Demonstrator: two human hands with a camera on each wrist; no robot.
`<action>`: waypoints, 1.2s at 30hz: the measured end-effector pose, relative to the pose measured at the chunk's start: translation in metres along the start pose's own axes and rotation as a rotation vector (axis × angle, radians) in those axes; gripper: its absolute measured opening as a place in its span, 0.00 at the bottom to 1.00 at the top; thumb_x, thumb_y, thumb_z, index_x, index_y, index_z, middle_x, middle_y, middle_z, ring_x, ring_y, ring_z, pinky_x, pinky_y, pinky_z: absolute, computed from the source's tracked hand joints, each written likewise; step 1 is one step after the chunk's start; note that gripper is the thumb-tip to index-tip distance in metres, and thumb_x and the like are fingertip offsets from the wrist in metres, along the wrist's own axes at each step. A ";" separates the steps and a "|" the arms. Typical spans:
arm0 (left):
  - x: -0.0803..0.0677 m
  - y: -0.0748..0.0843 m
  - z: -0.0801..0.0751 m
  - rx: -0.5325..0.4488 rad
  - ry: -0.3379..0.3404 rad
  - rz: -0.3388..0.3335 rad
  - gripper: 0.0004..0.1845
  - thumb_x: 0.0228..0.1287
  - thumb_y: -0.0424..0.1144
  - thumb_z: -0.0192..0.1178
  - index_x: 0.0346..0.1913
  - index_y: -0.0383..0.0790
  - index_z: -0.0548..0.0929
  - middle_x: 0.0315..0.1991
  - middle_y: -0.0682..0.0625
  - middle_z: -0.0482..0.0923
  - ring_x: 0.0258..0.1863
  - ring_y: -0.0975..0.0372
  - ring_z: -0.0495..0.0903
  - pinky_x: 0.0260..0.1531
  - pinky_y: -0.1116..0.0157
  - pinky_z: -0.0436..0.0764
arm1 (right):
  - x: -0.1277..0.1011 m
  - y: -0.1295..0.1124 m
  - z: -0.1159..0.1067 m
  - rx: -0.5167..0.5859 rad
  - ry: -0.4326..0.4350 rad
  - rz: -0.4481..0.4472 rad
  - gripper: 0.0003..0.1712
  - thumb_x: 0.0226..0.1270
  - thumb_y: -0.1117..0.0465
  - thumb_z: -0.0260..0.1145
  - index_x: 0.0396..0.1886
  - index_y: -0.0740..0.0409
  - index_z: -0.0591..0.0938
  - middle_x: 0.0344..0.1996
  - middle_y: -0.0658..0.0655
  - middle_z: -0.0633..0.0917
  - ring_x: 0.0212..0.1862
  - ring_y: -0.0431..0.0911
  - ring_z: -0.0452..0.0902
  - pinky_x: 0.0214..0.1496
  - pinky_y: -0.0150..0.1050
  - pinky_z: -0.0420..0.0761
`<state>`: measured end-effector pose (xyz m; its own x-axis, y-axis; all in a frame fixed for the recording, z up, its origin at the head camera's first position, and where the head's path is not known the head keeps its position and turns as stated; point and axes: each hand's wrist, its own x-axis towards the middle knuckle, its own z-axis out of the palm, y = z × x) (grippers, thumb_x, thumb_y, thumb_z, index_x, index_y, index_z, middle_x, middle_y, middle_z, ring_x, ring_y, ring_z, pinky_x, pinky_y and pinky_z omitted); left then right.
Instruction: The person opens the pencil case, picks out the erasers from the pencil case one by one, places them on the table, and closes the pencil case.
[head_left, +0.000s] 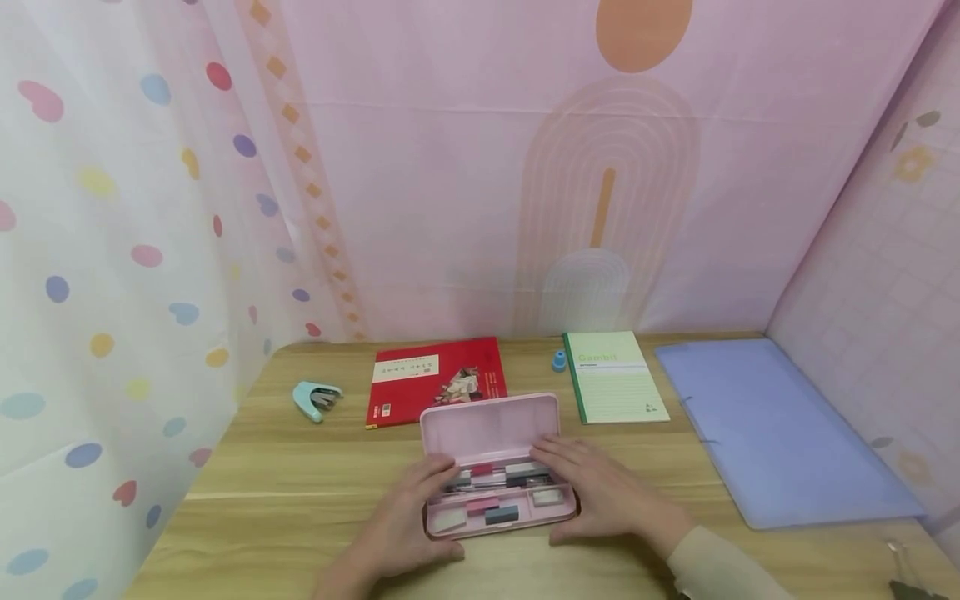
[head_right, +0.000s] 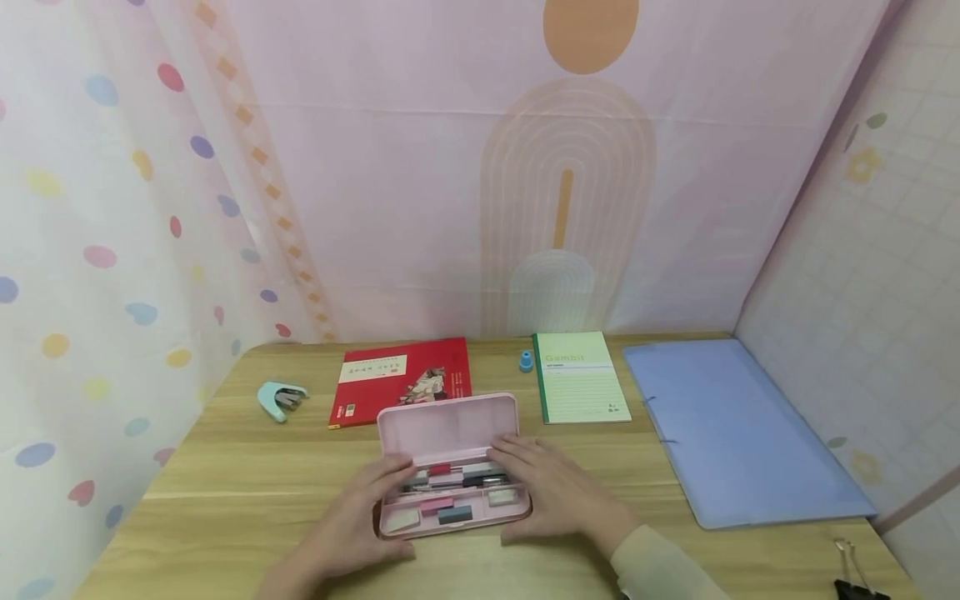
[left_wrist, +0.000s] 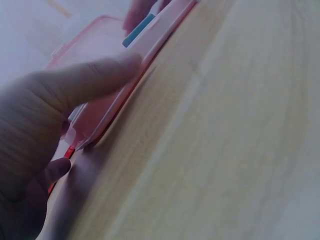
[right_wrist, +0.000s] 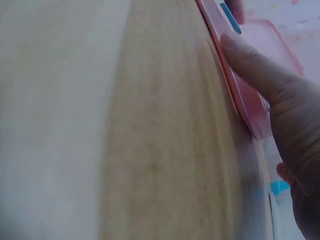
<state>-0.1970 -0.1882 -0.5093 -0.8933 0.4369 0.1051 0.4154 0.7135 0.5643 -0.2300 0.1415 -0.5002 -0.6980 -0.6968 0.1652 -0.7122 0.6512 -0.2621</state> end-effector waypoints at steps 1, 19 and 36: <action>0.000 0.000 0.000 0.000 -0.011 -0.002 0.50 0.41 0.66 0.72 0.69 0.53 0.68 0.69 0.62 0.59 0.67 0.61 0.57 0.61 0.49 0.70 | 0.001 0.000 0.001 0.001 -0.002 0.000 0.59 0.46 0.22 0.63 0.75 0.44 0.59 0.73 0.45 0.58 0.74 0.44 0.50 0.72 0.49 0.55; -0.013 -0.026 -0.024 0.027 0.031 -0.164 0.49 0.33 0.63 0.76 0.65 0.53 0.72 0.64 0.63 0.61 0.62 0.62 0.61 0.61 0.50 0.71 | 0.051 -0.031 0.021 0.010 -0.053 0.016 0.58 0.44 0.21 0.62 0.72 0.45 0.64 0.67 0.48 0.66 0.66 0.45 0.60 0.66 0.46 0.68; -0.014 -0.027 -0.022 -0.046 0.050 -0.206 0.52 0.30 0.68 0.75 0.65 0.56 0.71 0.65 0.61 0.60 0.63 0.61 0.59 0.61 0.49 0.70 | 0.045 -0.034 0.011 0.163 -0.020 0.090 0.54 0.45 0.24 0.65 0.71 0.42 0.66 0.68 0.46 0.66 0.68 0.44 0.60 0.66 0.48 0.68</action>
<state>-0.1999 -0.2259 -0.5082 -0.9664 0.2559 0.0234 0.2158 0.7589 0.6144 -0.2363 0.0840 -0.4945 -0.7556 -0.6447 0.1160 -0.6242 0.6550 -0.4260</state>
